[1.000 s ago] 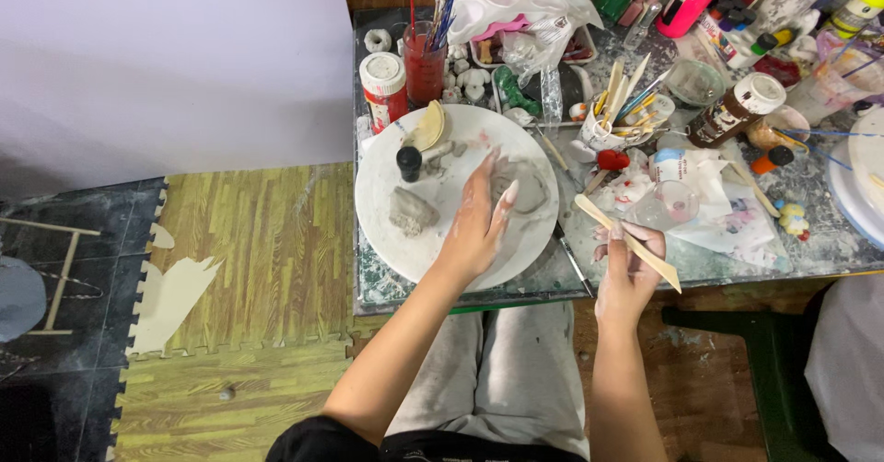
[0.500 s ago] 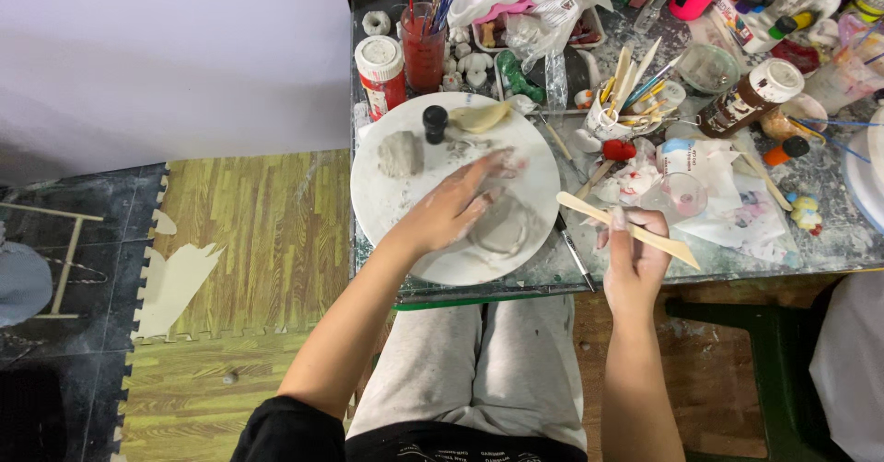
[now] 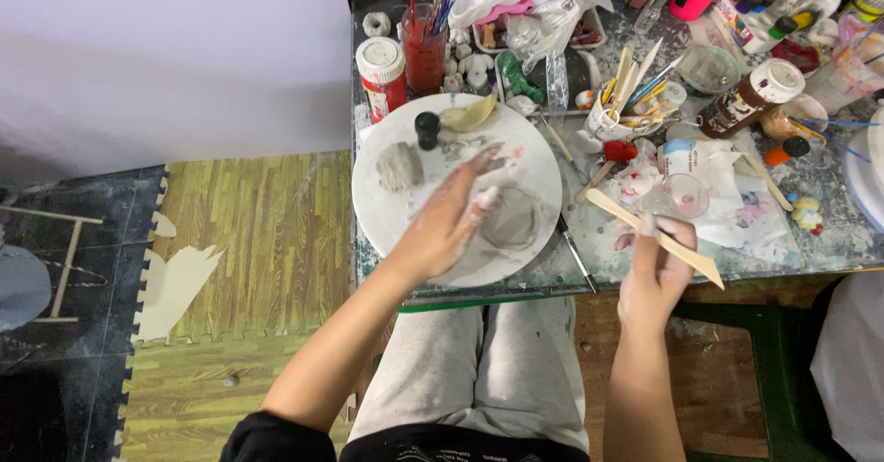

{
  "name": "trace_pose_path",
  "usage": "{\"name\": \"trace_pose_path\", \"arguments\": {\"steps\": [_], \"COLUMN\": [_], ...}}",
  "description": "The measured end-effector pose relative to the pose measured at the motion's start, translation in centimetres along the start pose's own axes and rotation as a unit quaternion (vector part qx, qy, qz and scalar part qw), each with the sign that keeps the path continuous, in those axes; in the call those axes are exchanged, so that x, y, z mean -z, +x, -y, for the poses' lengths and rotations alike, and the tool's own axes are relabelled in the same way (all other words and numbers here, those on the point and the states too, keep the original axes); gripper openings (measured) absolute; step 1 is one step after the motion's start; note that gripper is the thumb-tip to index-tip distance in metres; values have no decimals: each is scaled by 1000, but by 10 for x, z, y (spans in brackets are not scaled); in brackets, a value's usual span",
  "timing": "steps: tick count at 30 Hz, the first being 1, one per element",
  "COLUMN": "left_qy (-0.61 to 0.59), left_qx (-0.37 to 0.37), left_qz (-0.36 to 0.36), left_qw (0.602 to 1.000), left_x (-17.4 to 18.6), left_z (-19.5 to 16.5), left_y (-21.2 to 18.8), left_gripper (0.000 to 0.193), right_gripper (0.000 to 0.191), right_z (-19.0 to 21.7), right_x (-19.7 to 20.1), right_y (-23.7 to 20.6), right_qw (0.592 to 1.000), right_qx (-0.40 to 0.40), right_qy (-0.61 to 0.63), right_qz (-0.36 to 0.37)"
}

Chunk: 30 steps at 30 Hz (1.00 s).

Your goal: The person shapes a lump of gray clay on a white circular board using a wooden modeling tool. They repeatedly press, smooth, and carve the clay surface while rotating the board with their left hand. The person occasionally lifts and repositions the clay piece to continue shaping.

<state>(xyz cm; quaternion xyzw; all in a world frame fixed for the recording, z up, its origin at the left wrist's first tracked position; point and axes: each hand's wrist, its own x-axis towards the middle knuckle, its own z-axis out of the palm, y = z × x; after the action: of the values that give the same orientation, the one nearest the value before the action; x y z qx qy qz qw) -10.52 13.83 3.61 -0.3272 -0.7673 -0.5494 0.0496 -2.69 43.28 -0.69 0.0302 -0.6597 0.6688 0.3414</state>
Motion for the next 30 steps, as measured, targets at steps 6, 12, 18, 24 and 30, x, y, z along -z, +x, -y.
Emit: {"name": "trace_pose_path", "arguments": {"steps": [6, 12, 18, 24, 30], "left_qy": [8, 32, 11, 61, 70], "left_qx": [63, 63, 76, 137, 77], "left_qz": [-53, 5, -22, -73, -176], "left_qw": [997, 997, 997, 986, 979], "left_x": [52, 91, 126, 102, 99], "left_z": [-18, -4, 56, 90, 69], "left_y": [14, 42, 76, 60, 33], "left_gripper": [57, 50, 48, 48, 41], "right_gripper": [8, 19, 24, 21, 18], "right_z": [-27, -62, -60, -67, -54], "right_x": [-47, -100, -85, -101, -98], "right_y": [-54, -6, 36, 29, 39], "right_qw": [963, 937, 945, 965, 986], "right_qx": [-46, -93, -126, -137, -66], "right_qy": [257, 274, 263, 190, 126], "right_qz": [-66, -198, -148, -120, -88]}}
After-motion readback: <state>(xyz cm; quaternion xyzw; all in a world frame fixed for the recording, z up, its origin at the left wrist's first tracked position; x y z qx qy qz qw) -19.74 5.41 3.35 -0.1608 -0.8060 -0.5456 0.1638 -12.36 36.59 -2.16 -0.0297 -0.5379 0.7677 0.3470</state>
